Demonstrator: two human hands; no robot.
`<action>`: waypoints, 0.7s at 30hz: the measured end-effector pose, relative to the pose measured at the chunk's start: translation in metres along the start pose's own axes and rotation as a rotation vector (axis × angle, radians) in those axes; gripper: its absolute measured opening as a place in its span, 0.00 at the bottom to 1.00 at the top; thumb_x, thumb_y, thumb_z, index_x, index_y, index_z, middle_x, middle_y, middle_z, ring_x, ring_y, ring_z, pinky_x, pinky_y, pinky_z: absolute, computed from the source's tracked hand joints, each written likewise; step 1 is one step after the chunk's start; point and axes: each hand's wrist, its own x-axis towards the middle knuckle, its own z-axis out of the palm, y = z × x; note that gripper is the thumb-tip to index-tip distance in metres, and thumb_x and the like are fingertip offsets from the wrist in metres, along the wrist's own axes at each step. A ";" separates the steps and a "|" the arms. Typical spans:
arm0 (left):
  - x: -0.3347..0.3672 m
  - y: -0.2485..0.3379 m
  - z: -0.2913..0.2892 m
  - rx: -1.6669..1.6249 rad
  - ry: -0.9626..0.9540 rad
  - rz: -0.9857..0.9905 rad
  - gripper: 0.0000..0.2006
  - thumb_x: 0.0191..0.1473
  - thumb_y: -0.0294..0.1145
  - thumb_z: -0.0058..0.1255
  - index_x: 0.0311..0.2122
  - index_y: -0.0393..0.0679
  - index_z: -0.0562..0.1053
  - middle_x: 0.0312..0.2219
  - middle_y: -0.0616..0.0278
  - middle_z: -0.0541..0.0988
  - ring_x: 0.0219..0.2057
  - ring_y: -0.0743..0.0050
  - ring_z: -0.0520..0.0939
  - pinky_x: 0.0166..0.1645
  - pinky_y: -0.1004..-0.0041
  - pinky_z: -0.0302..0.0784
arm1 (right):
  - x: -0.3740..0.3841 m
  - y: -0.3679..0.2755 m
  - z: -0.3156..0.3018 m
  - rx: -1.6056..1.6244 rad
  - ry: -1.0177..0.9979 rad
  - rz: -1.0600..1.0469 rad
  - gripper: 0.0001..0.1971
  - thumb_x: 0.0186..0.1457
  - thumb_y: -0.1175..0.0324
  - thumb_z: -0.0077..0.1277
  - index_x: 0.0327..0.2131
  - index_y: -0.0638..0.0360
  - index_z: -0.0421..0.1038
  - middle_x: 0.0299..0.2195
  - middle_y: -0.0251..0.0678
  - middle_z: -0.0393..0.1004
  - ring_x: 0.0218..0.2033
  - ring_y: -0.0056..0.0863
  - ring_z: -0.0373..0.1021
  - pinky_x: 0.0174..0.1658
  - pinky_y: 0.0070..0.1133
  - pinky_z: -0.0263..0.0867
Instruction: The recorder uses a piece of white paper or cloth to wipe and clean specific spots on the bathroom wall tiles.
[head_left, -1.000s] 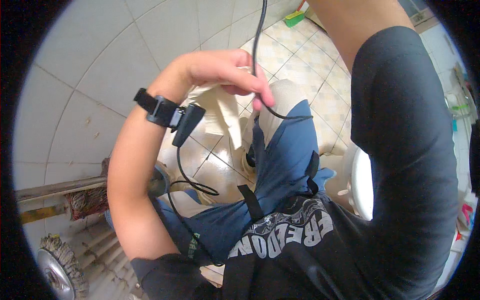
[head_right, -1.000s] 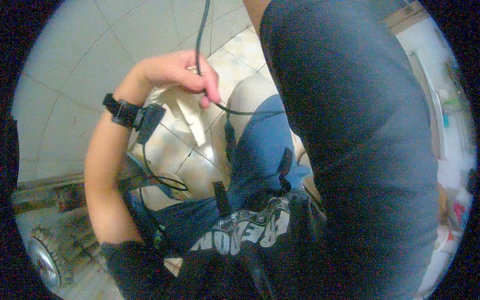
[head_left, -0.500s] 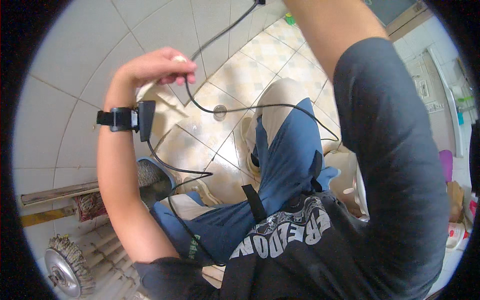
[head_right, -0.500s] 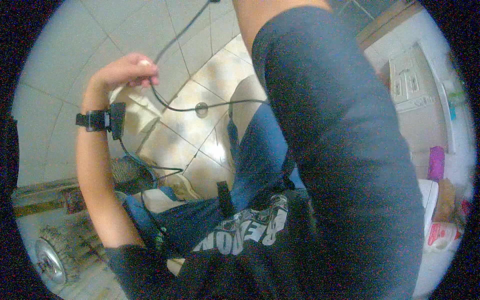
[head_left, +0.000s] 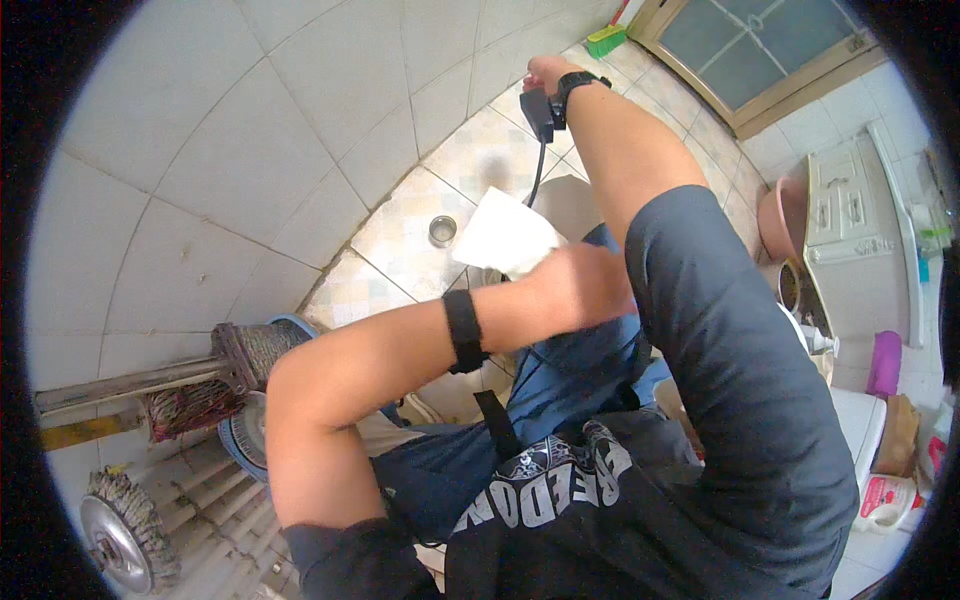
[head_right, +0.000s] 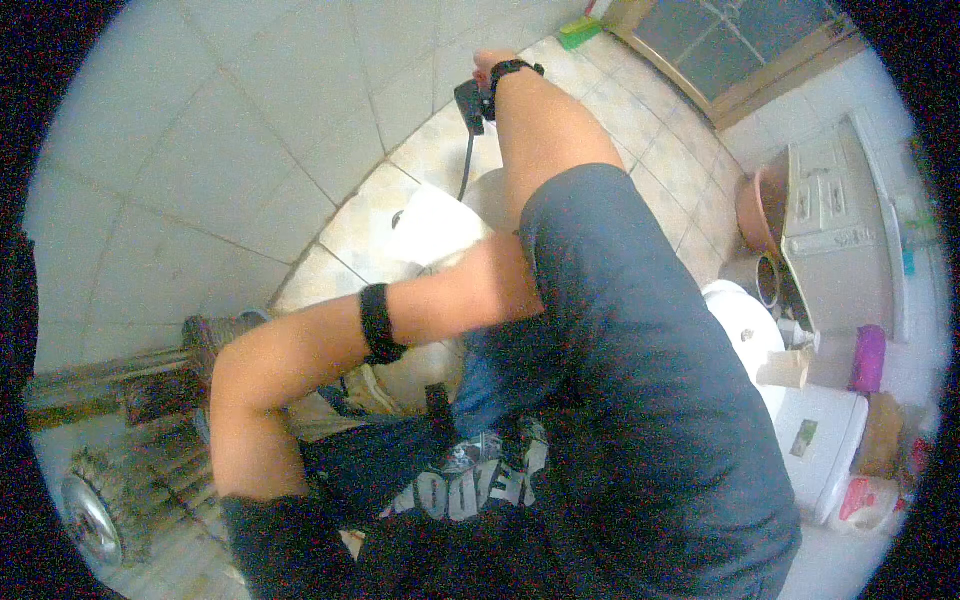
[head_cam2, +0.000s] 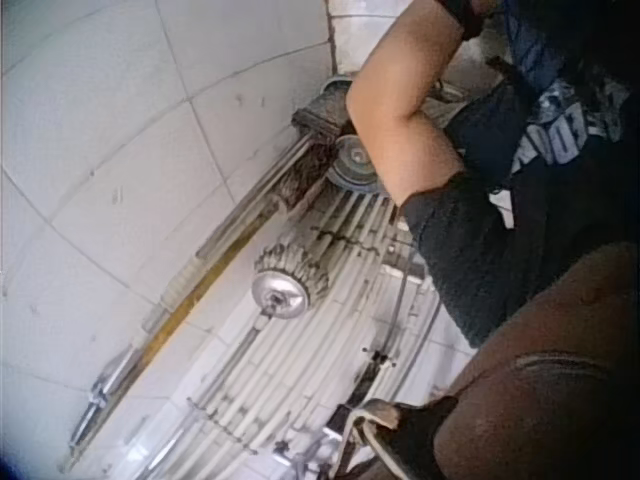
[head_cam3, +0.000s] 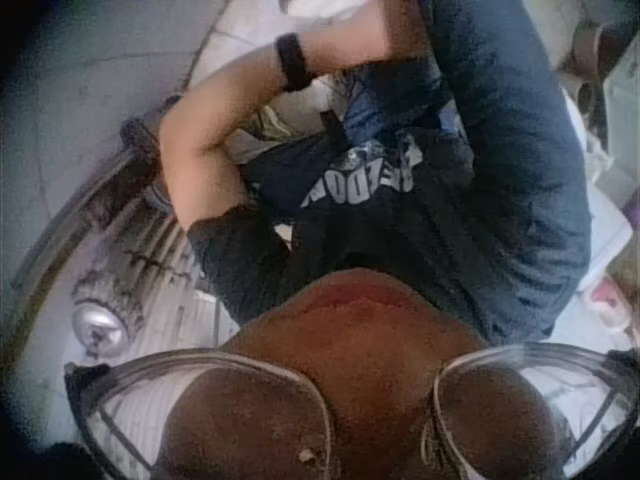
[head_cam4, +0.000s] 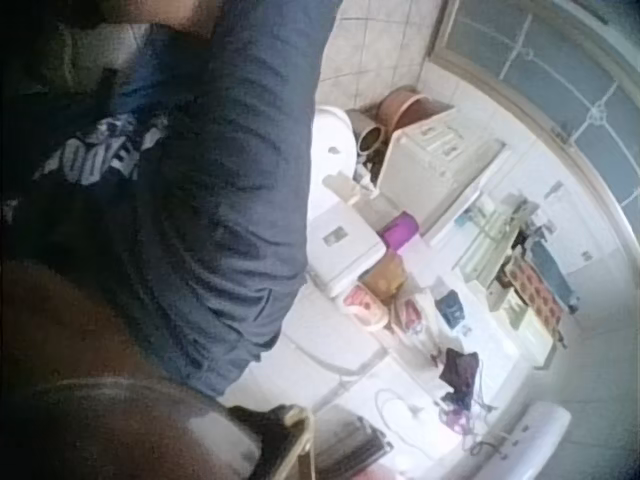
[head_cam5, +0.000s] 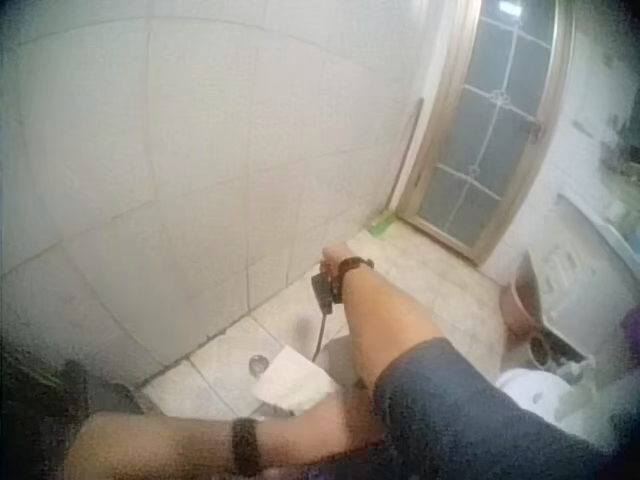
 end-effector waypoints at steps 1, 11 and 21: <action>0.004 0.009 0.000 -0.090 -0.091 0.023 0.11 0.44 0.35 0.38 0.26 0.38 0.70 0.20 0.53 0.73 0.23 0.59 0.76 0.25 0.66 0.72 | 0.005 -0.004 -0.013 0.111 -0.034 0.022 0.09 0.43 0.74 0.33 0.28 0.65 0.62 0.24 0.39 0.69 0.26 0.27 0.68 0.23 0.23 0.62; 0.024 0.056 0.071 -0.155 -0.042 0.209 0.08 0.39 0.29 0.41 0.18 0.38 0.72 0.17 0.52 0.74 0.21 0.57 0.76 0.22 0.65 0.72 | 0.059 0.036 -0.083 -0.342 0.135 -0.292 0.16 0.49 0.60 0.35 0.24 0.60 0.70 0.24 0.36 0.72 0.26 0.27 0.69 0.31 0.27 0.64; -0.047 -0.025 0.059 -0.018 -0.742 0.024 0.06 0.34 0.28 0.49 0.23 0.42 0.74 0.23 0.57 0.75 0.27 0.61 0.76 0.27 0.65 0.71 | 0.003 0.006 -0.019 -0.275 -0.078 -0.139 0.13 0.47 0.73 0.34 0.38 0.66 0.59 0.28 0.41 0.69 0.26 0.26 0.67 0.26 0.24 0.65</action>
